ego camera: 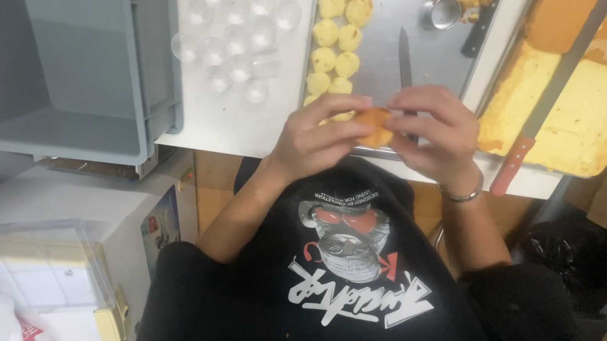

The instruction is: Using a circular cutter to cut small cake circles from a large sheet and arranging them on a tray.

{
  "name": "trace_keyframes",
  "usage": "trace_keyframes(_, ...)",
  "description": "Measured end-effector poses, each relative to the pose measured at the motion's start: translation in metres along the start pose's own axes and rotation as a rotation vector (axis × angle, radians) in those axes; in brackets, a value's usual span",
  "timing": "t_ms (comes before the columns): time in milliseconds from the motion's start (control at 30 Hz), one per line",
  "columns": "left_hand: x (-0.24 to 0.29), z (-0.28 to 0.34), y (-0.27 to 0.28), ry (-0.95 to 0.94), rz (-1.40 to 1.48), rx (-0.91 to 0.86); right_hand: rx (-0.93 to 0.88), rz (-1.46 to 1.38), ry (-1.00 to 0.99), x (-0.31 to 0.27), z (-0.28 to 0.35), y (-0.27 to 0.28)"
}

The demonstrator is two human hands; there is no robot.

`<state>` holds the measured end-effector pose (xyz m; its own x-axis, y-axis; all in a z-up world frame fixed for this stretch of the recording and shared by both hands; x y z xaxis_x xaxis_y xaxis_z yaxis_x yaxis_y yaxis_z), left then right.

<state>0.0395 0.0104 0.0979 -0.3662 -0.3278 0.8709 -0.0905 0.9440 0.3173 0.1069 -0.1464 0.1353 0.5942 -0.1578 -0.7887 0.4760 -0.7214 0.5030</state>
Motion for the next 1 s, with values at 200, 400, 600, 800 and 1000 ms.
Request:
trace_keyframes(200, 0.012, -0.003, 0.004, 0.110, 0.154, 0.015, 0.135, 0.024, 0.115, -0.028, 0.003, 0.017)
trace_keyframes(400, -0.035, 0.030, -0.052, 0.740, 1.050, -0.149, 0.094, 0.163, 0.200, -0.032, 0.005, 0.010)
trace_keyframes(600, -0.072, 0.043, -0.064, 0.811, 0.803, 0.009, 0.008, -0.150, -0.332, 0.036, 0.023, -0.008)
trace_keyframes(800, -0.096, 0.047, -0.061, 0.815, 0.462, 0.042, -0.064, -0.660, -0.735, 0.124, 0.068, -0.070)
trace_keyframes(1000, -0.130, 0.080, -0.056, 0.805, 0.280, 0.059, 0.011, -0.335, -0.679, 0.247, 0.047, -0.034)
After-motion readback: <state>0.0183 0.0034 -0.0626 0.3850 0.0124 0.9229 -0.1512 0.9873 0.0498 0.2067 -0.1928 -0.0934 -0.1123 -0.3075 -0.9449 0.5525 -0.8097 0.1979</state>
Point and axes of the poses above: each hand's wrist, its own z-axis away from the middle knuckle, its own y-axis out of the back of the hand, x = y × z, the point moved 8 cm from there along -z, towards the middle knuckle, and after that the axes turned 5 degrees about -z, right-handed, at the moved point
